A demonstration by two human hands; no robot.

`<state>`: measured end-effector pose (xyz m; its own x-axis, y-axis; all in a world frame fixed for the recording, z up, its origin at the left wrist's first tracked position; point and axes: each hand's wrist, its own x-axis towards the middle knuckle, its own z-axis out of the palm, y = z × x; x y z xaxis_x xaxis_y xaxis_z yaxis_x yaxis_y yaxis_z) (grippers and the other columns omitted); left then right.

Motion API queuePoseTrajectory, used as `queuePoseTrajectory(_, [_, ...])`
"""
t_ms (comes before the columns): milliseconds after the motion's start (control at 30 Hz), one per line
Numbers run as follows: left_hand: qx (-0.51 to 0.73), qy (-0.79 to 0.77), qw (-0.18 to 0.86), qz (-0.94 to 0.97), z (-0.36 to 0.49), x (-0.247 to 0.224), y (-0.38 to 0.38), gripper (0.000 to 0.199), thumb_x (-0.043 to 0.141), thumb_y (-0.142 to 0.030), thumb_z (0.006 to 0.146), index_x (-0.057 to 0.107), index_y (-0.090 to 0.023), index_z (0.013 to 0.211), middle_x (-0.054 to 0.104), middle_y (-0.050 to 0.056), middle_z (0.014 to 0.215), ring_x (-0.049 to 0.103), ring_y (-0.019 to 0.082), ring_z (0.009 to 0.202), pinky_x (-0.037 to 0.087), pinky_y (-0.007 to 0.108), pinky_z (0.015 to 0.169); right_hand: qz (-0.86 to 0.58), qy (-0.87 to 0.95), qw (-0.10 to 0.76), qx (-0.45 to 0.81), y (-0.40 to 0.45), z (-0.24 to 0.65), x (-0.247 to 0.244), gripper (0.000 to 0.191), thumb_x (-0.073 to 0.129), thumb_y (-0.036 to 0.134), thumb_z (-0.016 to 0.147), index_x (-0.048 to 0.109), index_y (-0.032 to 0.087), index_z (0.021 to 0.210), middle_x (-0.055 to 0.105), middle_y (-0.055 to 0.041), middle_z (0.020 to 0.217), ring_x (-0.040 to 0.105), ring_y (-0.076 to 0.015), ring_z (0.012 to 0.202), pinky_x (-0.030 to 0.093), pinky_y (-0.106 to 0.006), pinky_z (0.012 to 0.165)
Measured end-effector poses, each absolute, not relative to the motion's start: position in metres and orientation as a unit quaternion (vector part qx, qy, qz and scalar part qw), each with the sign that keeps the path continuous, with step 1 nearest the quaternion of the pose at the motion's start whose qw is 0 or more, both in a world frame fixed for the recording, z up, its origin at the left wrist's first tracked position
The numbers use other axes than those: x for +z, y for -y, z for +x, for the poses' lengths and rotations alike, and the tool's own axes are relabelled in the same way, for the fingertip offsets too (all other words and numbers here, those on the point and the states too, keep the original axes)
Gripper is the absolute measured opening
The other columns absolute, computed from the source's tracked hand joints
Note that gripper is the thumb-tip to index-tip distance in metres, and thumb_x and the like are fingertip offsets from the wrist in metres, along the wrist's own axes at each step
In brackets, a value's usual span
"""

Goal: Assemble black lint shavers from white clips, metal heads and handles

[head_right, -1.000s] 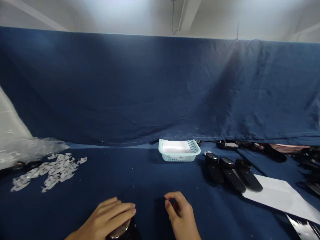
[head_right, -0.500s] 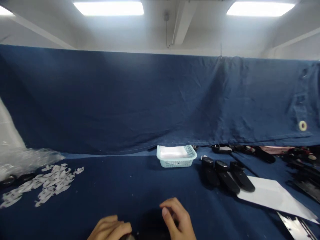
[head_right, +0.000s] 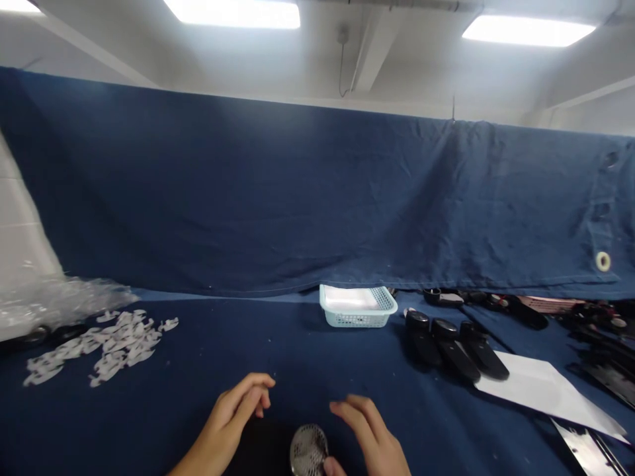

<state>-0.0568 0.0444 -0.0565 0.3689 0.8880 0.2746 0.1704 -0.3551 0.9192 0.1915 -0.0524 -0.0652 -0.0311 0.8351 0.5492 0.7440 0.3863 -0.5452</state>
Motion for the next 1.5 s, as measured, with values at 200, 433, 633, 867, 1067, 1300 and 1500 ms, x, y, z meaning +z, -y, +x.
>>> queuePoseTrajectory(200, [0.449, -0.405, 0.458, 0.651, -0.055, -0.059, -0.055, 0.045, 0.042, -0.056, 0.091, 0.063, -0.017, 0.090, 0.058, 0.000, 0.065, 0.051, 0.011, 0.053, 0.040, 0.021, 0.051, -0.485, 0.859, 0.116, 0.113, 0.039, 0.153, 0.013, 0.064, 0.069, 0.058, 0.071, 0.058, 0.025, 0.125, 0.066, -0.0103, 0.116, 0.063, -0.0338, 0.102, 0.049, -0.051, 0.091])
queuePoseTrajectory(433, [0.467, -0.441, 0.503, 0.579, -0.056, -0.063, -0.065, 0.052, 0.037, -0.063, 0.088, 0.059, -0.015, 0.087, 0.054, -0.004, 0.053, 0.040, 0.006, 0.031, 0.034, 0.019, 0.035, -0.411, 0.894, 0.052, 0.172, 0.029, 0.157, 0.035, 0.072, 0.076, 0.034, 0.071, 0.043, 0.029, 0.136, 0.061, -0.0071, 0.119, 0.064, -0.0269, 0.099, 0.052, -0.038, 0.084])
queuePoseTrajectory(633, [0.456, -0.454, 0.510, 0.571, -0.055, -0.064, -0.067, 0.048, 0.044, -0.061, 0.085, 0.058, -0.015, 0.083, 0.053, -0.005, 0.051, 0.040, 0.005, 0.030, 0.031, 0.016, 0.033, -0.429, 0.847, 0.089, 0.299, 0.014, 0.174, 0.040, 0.063, 0.076, 0.022, 0.067, 0.054, 0.026, 0.126, 0.058, -0.0050, 0.121, 0.060, -0.0210, 0.103, 0.050, -0.031, 0.087])
queuePoseTrajectory(867, [0.422, -0.468, 0.501, 0.593, -0.055, -0.065, -0.068, 0.043, 0.046, -0.058, 0.085, 0.060, -0.017, 0.082, 0.052, -0.005, 0.052, 0.041, 0.006, 0.033, 0.029, 0.016, 0.032, -0.366, 0.887, 0.020, 0.280, -0.010, 0.188, 0.046, 0.064, 0.075, 0.018, 0.068, 0.054, 0.029, 0.127, 0.055, -0.0035, 0.122, 0.057, -0.0204, 0.106, 0.045, -0.032, 0.093])
queuePoseTrajectory(1067, [0.397, -0.473, 0.490, 0.615, -0.054, -0.064, -0.068, 0.037, 0.048, -0.052, 0.085, 0.061, -0.018, 0.079, 0.053, -0.005, 0.054, 0.042, 0.007, 0.036, 0.031, 0.017, 0.035, -0.430, 0.864, 0.032, 0.259, -0.047, 0.225, 0.039, 0.062, 0.071, 0.009, 0.066, 0.058, 0.026, 0.124, 0.059, -0.0042, 0.118, 0.057, -0.0227, 0.105, 0.045, -0.035, 0.092])
queuePoseTrajectory(1300, [0.380, -0.473, 0.485, 0.629, -0.055, -0.067, -0.070, 0.037, 0.047, -0.051, 0.085, 0.060, -0.018, 0.079, 0.054, -0.005, 0.055, 0.042, 0.007, 0.036, 0.031, 0.018, 0.036, -0.491, 0.835, 0.082, 0.236, -0.038, 0.221, 0.024, 0.066, 0.066, 0.031, 0.078, 0.041, 0.028, 0.140, 0.051, -0.0059, 0.136, 0.052, -0.0237, 0.120, 0.042, -0.037, 0.102])
queuePoseTrajectory(1500, [0.364, -0.471, 0.477, 0.647, -0.055, -0.068, -0.070, 0.039, 0.047, -0.053, 0.084, 0.061, -0.017, 0.077, 0.053, -0.004, 0.054, 0.042, 0.009, 0.038, 0.030, 0.019, 0.037, -0.562, 0.801, 0.125, 0.165, -0.026, 0.203, -0.001, 0.057, 0.050, 0.046, 0.089, 0.040, 0.024, 0.141, 0.048, -0.0079, 0.142, 0.038, -0.0266, 0.135, 0.034, -0.042, 0.110])
